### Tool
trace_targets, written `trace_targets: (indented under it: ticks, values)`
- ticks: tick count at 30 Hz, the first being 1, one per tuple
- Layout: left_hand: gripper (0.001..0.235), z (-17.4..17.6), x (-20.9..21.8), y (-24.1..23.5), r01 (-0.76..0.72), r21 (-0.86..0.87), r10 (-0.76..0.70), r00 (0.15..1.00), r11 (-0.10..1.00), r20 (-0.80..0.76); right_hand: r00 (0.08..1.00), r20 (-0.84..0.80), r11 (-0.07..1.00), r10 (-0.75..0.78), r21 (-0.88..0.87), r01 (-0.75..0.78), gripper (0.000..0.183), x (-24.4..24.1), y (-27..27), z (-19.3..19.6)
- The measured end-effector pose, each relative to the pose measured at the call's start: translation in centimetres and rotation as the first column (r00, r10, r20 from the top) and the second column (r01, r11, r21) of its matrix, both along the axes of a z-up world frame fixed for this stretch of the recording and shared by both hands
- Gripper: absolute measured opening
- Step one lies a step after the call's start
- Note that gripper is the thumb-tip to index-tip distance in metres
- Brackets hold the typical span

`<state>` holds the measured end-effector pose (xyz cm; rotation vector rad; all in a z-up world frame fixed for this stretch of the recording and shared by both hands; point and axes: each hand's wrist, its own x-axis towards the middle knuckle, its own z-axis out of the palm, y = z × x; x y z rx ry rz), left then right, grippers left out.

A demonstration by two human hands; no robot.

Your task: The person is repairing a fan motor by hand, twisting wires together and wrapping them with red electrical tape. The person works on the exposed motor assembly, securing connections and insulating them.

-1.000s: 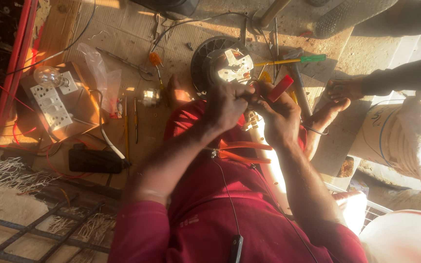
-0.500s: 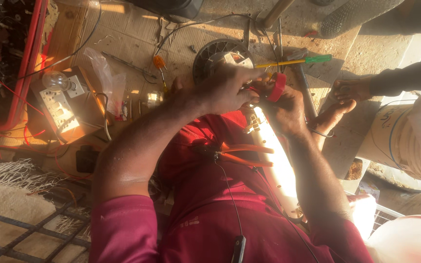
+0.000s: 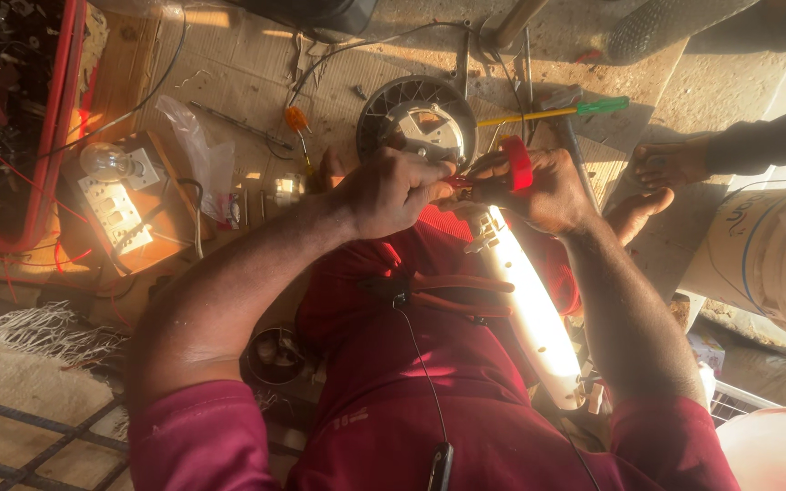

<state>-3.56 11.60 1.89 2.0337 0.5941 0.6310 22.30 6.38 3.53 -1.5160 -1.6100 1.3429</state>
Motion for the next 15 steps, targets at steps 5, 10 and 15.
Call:
trace_targets:
  ticks: [5,10,15]
  values:
    - [0.017,1.2,-0.3,-0.5,0.045,0.041,-0.042,0.996,0.998,-0.081,0.970,0.013,0.924,0.241,0.304,-0.234,0.016,0.5,-0.3,-0.5]
    - [0.008,1.5,-0.3,-1.3,0.063,0.031,-0.057,0.984,0.998,-0.167,0.978,0.017,0.976,0.208,0.056,-0.209,0.019,0.7,0.2,0.3]
    - [0.006,0.3,-0.6,-1.9,-0.031,-0.035,0.027,0.994,0.999,-0.109,0.976,0.081,0.977,0.201,0.050,-0.205,0.021,0.8,0.1,0.6]
